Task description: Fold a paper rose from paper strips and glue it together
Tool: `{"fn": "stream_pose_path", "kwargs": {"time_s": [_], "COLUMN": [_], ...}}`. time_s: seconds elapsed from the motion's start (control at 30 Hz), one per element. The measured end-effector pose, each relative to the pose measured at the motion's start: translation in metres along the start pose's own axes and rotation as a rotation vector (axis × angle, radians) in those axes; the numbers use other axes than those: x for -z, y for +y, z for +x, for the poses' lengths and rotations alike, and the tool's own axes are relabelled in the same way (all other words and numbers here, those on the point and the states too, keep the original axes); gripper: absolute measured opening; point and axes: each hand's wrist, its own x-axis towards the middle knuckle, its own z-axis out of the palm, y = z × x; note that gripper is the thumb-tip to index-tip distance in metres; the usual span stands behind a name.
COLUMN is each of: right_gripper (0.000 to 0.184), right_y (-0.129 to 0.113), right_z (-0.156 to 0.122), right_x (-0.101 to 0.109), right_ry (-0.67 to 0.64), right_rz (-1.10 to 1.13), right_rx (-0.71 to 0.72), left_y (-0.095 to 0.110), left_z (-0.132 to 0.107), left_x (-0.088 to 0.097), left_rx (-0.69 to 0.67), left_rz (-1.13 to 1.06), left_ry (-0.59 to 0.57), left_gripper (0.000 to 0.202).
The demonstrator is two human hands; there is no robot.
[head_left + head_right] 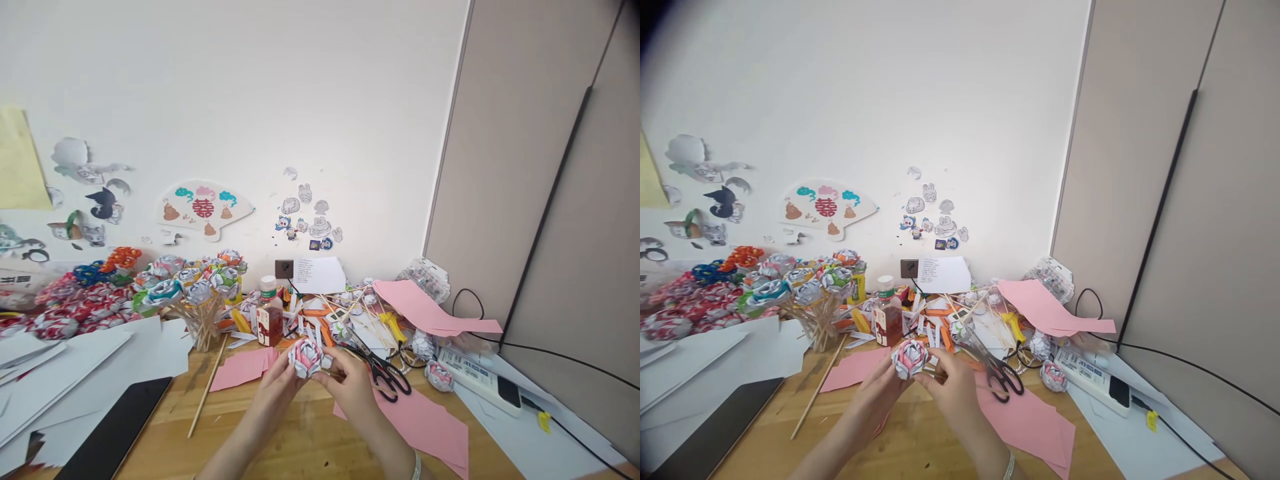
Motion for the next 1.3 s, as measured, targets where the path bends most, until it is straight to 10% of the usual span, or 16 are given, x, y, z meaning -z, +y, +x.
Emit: {"fn": "stream_pose_path", "kwargs": {"time_s": [1.3], "right_gripper": [0.042], "right_y": [-0.004], "right_z": [0.000], "right_x": [0.013], "right_ry": [-0.159], "right_rz": [0.209], "right_rx": [-0.063], "left_y": [0.005], "left_z": [-0.005], "left_x": [0.019], "left_rx": [-0.316], "left_rz": [0.934], "left_ry": [-0.010], "left_gripper": [0.053]}}
